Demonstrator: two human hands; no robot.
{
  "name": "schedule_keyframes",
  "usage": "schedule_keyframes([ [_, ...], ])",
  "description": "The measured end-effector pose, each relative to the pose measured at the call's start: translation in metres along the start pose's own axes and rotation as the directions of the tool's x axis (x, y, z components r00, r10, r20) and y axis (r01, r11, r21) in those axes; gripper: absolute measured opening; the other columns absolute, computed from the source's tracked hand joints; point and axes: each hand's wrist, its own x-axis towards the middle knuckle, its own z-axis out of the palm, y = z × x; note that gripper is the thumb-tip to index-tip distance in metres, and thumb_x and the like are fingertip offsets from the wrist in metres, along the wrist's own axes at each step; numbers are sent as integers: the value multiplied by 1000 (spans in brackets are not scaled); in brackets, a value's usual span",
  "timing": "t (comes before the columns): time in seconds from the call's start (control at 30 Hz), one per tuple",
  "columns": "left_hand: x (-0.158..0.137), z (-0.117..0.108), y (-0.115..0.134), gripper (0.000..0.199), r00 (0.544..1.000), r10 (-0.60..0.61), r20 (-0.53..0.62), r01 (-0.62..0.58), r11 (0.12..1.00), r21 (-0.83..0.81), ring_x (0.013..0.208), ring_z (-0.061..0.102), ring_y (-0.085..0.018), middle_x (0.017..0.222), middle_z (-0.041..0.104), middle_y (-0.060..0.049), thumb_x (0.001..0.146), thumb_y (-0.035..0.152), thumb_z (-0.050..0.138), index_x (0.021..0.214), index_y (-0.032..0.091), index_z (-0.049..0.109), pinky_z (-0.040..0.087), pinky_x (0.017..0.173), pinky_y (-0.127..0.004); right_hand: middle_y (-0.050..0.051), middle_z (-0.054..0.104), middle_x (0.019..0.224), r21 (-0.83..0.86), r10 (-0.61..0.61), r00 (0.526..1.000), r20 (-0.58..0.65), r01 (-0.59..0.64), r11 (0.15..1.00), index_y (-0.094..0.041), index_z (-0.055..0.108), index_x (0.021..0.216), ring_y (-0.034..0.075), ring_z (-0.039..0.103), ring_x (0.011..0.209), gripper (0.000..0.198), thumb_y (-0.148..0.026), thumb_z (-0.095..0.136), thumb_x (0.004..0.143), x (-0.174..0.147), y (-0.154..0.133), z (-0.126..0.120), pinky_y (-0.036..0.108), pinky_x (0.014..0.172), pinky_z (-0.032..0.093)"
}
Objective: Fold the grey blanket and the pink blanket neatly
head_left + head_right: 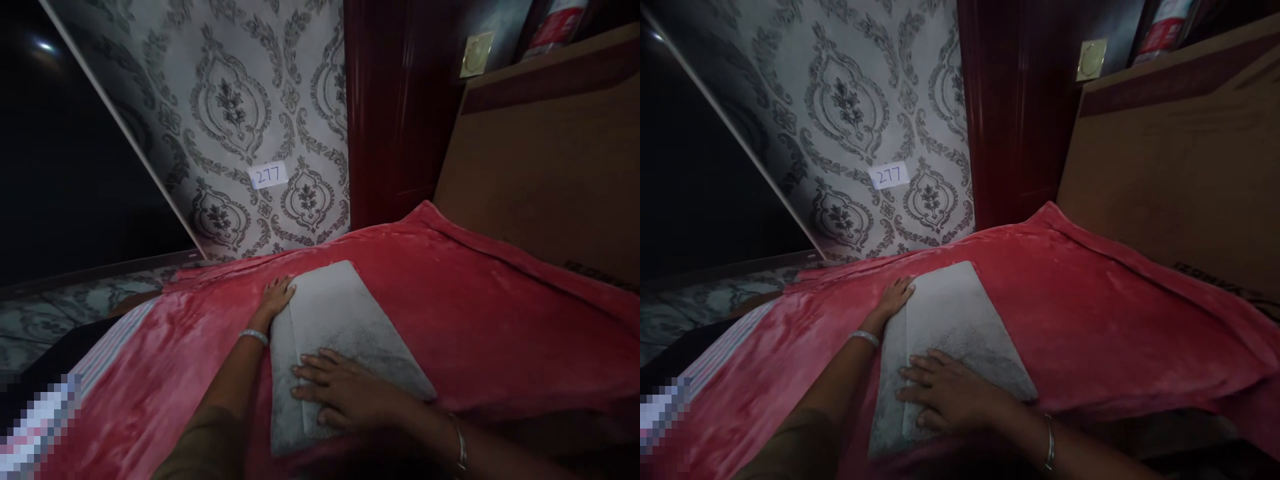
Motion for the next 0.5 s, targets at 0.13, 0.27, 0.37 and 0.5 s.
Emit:
schedule_keyframes([
  [0.13,2,4,-2,60,999,-13,-34,12,1000,-25,152,22,-29,163,31,-5,100,53,25,153,28,37,18,122,-55,1,28,163,-39,-5,1000,2,5,999,-34,37,154,19,12,153,55,-48,45,102,0,3,2,45,124,0],
  [0.27,-4,2,-2,63,999,-15,-34,12,997,-75,154,16,-26,165,27,-7,101,52,23,157,24,29,16,124,-50,2,29,162,-51,-9,1000,-18,8,999,-29,34,156,18,14,152,58,-48,45,102,0,7,5,44,124,1],
  [0.37,-25,-2,-4,63,1000,-4,-25,1,995,-102,154,10,-21,166,22,-7,102,46,22,158,18,25,13,125,-41,4,35,160,-7,-20,998,-60,20,1000,-26,41,153,20,21,151,60,-53,46,100,1,10,4,45,124,6],
  [0.5,-85,-5,-15,62,997,82,3,-81,985,-150,154,12,-21,167,19,-10,102,41,27,157,14,26,15,126,-40,8,55,145,195,38,977,-211,4,981,-23,62,136,23,46,137,59,-63,41,98,-10,17,-7,44,119,29],
])
